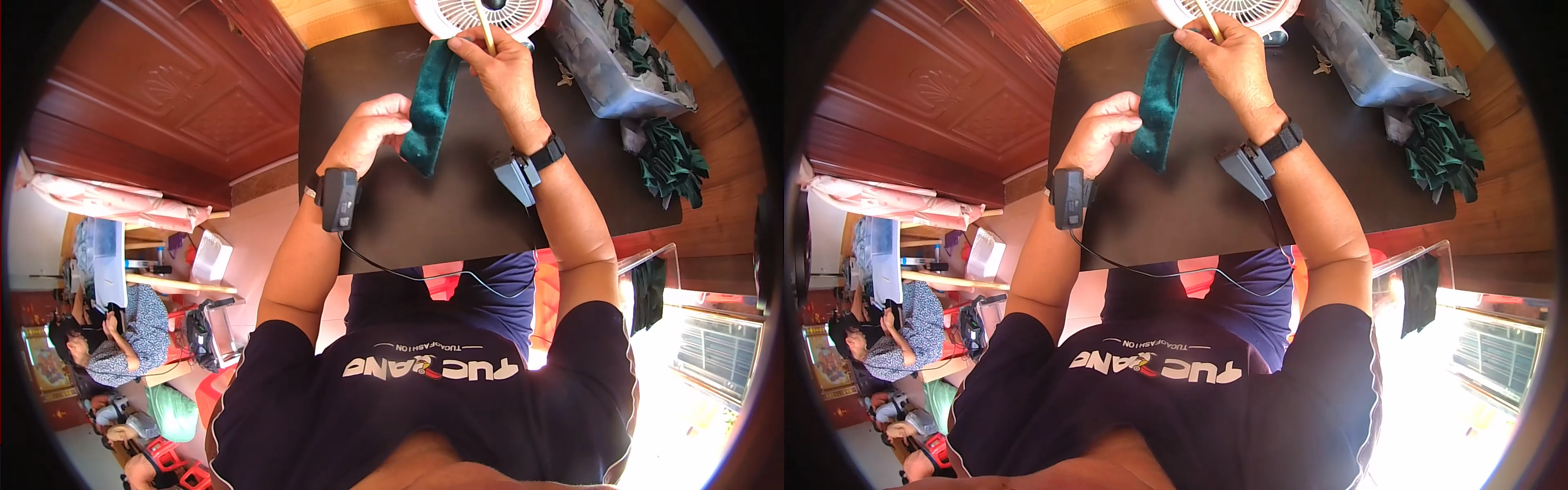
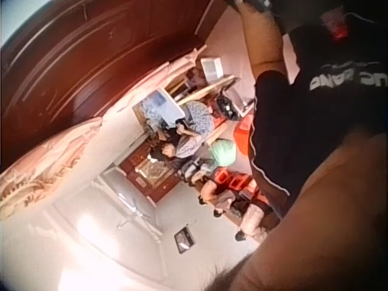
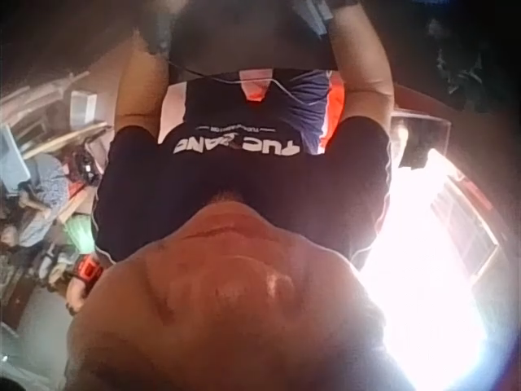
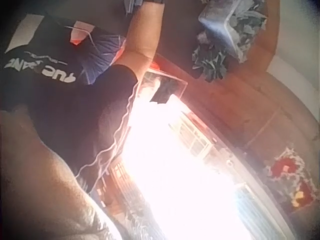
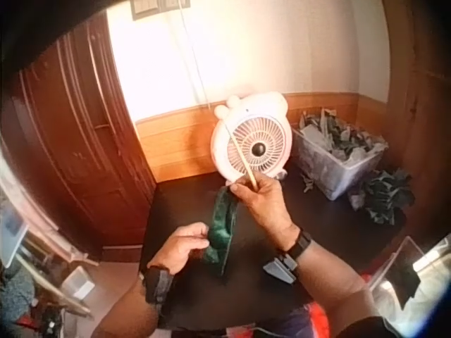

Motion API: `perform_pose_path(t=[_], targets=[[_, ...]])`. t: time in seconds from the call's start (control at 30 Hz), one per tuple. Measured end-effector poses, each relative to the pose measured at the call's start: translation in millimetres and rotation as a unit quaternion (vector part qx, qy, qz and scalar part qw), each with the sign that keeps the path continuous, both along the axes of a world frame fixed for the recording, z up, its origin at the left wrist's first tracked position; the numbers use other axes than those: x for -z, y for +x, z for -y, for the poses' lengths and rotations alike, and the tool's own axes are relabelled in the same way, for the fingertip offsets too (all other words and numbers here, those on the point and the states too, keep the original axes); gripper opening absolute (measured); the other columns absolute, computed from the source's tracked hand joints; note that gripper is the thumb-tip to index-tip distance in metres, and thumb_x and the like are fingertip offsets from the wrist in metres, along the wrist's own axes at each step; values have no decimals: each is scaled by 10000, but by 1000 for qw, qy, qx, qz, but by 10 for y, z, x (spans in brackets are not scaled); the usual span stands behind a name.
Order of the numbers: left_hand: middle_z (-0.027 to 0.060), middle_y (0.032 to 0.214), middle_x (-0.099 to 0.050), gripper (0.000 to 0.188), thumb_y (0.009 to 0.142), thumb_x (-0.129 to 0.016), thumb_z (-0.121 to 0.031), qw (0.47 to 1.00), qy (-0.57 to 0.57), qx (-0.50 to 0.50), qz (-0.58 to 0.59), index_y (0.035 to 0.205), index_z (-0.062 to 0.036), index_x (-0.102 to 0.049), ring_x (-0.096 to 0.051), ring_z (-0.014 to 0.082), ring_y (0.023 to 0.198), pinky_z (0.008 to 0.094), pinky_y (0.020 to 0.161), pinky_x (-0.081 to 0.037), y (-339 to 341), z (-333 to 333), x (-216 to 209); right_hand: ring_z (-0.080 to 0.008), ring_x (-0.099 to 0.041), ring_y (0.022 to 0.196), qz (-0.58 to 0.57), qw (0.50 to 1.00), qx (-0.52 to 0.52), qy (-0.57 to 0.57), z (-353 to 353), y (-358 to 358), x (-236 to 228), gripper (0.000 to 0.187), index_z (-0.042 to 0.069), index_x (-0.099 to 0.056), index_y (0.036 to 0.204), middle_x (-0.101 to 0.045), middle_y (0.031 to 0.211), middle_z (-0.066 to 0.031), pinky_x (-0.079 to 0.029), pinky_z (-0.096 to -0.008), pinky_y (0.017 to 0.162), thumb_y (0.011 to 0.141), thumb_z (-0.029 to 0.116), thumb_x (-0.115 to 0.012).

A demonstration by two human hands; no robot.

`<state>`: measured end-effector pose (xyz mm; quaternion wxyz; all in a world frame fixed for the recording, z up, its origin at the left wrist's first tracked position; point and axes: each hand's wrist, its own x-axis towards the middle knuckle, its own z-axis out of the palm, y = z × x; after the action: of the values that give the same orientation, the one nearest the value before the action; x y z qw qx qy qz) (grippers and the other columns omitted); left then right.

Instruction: Turning green fabric strips inside out using a wooden stick on a desk.

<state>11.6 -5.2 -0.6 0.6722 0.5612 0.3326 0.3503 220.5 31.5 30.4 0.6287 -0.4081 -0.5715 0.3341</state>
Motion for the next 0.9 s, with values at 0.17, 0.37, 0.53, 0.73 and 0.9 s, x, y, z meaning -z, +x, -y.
perform_pose_path(t=[0.17, 0.37, 0.53, 0.73, 0.9], targets=[[-7, 823, -613, 113, 799, -521, -49, 998, -12, -47, 33, 884, -52, -594, -562, 85, 744, 204, 711, -428, 28, -74, 49, -96, -548, 566, 132, 989, 24, -60, -111, 56, 139, 275, 54, -674, 909, -618, 658, -11, -446, -248, 554, 767, 289, -695], [14, 770, -594, 176, 800, -524, -124, 988, -50, -62, -130, 947, -65, -599, -552, 99, 652, 259, 530, -444, -259, -70, 94, -277, -640, 771, 398, 914, 40, -64, -140, 266, 172, 307, 72, -667, 936, -668, 790, -114, -485, -362, 721, 774, 330, -635], [137, 925, -614, 303, 829, -506, -215, 746, 380, -228, -497, 1035, -9, -588, -595, 285, 839, 376, 701, -472, -671, 53, 138, -301, -588, 961, 564, 820, 85, -44, -79, 636, 644, 282, 79, -596, 1055, -616, 1012, -140, -467, -387, 846, 813, 222, -573], [202, 1383, -386, 554, 869, -487, -365, 744, 485, -11, -460, 1253, 34, -478, -307, 335, 1320, 414, 1068, -274, -472, 712, 200, -325, -518, 1090, 633, 767, 104, 10, 222, 576, 567, 359, 76, -547, 1169, -552, 1158, -162, -433, -415, 930, 852, 244, -555], [213, 1446, -274, 713, 868, -462, -421, 732, 436, 25, -522, 1384, 38, -280, -214, 328, 1369, 503, 1094, -181, -502, 989, 283, -354, -387, 1260, 550, 813, -72, 175, 600, -163, 444, 543, 16, -483, 1261, -440, 1334, -206, -314, -399, 1054, 881, 403, -515]])
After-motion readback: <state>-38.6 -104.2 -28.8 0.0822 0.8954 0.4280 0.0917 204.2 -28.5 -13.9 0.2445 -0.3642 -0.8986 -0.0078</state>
